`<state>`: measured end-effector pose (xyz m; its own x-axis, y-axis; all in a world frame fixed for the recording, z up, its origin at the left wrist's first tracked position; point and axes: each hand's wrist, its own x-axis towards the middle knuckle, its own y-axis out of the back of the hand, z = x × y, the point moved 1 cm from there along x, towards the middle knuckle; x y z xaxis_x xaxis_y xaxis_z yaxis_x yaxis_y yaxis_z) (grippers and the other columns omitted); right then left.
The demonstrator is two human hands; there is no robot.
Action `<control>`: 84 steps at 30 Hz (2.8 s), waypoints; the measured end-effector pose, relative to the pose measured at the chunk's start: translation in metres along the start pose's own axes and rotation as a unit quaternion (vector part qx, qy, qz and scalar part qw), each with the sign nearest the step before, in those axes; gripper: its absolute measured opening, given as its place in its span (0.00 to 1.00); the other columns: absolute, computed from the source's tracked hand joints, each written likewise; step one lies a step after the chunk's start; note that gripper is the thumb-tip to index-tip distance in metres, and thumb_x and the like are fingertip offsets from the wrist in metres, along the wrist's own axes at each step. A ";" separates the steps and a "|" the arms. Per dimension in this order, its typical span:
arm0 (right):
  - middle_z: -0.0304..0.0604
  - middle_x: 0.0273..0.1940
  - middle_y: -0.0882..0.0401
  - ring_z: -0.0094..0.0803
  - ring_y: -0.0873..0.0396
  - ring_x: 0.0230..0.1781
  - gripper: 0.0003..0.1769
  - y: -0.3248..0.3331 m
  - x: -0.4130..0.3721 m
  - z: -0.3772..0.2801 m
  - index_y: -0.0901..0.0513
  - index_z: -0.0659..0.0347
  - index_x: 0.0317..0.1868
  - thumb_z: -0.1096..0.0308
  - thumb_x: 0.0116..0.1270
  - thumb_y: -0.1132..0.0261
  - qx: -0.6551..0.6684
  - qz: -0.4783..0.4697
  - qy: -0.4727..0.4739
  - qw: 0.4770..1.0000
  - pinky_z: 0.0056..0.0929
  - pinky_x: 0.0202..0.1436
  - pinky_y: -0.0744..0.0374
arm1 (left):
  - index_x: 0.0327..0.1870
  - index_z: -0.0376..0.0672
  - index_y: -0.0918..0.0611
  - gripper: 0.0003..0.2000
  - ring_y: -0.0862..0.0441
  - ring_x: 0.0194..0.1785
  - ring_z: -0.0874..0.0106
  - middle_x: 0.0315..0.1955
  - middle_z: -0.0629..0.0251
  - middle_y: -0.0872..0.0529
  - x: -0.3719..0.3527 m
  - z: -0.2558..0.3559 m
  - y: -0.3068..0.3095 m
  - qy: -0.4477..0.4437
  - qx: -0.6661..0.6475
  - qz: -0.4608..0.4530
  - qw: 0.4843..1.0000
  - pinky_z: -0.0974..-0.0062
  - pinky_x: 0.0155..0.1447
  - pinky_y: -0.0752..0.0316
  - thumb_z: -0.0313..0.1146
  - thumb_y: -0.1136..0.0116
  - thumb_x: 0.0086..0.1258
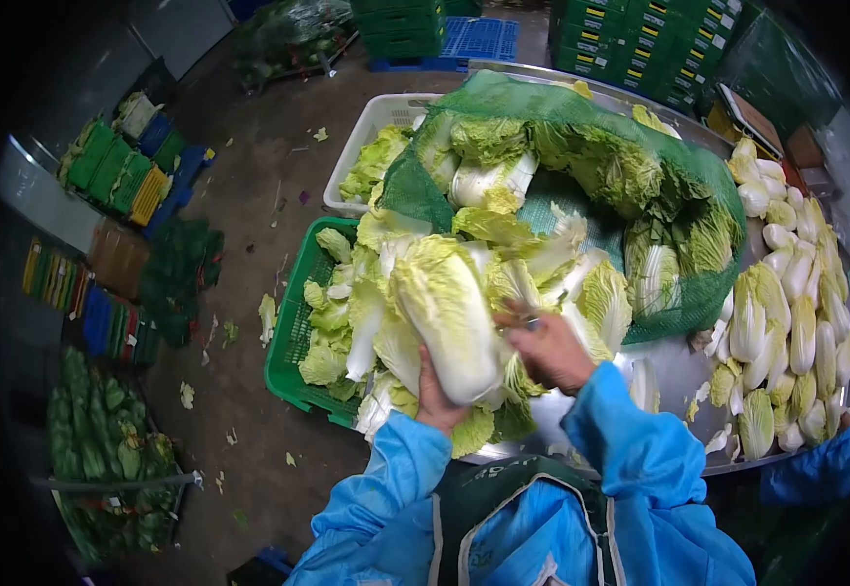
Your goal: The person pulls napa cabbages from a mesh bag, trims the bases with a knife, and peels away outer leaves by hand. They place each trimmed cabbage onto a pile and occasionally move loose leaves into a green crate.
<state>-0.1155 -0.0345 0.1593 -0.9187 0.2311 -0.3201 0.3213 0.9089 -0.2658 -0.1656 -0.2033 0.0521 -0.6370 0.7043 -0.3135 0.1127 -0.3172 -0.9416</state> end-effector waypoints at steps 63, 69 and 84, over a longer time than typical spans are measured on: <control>0.54 0.37 0.19 0.31 0.19 0.36 0.31 0.053 0.029 0.031 0.28 0.75 0.54 0.55 0.61 0.35 -0.348 0.195 0.085 0.913 0.25 0.39 0.22 | 0.64 0.34 0.36 0.26 0.26 0.58 0.61 0.56 0.54 0.26 -0.005 0.021 -0.042 -0.192 0.191 0.064 0.961 0.63 0.64 0.31 0.29 0.45 0.64; 0.39 0.25 0.22 0.18 0.28 0.18 0.31 -0.005 0.007 0.008 0.24 0.71 0.49 0.56 0.53 0.27 -0.067 -0.010 -0.063 0.996 0.17 0.19 0.31 | 0.63 0.34 0.36 0.27 0.28 0.60 0.61 0.57 0.54 0.27 0.005 0.014 -0.062 -0.191 0.184 0.065 0.962 0.64 0.66 0.34 0.26 0.46 0.61; 0.45 0.31 0.17 0.21 0.21 0.27 0.24 -0.012 0.019 0.023 0.21 0.71 0.45 0.63 0.53 0.26 -0.078 0.097 0.188 0.974 0.20 0.30 0.21 | 0.65 0.40 0.37 0.25 0.30 0.61 0.66 0.57 0.59 0.27 0.005 0.006 -0.069 -0.162 0.194 0.045 0.966 0.65 0.64 0.33 0.27 0.45 0.67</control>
<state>-0.1317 -0.0494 0.1357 -0.8727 0.4882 0.0120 0.4857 0.8702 -0.0824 -0.1809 -0.1818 0.1164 -0.8506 0.4460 -0.2785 -0.0753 -0.6275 -0.7750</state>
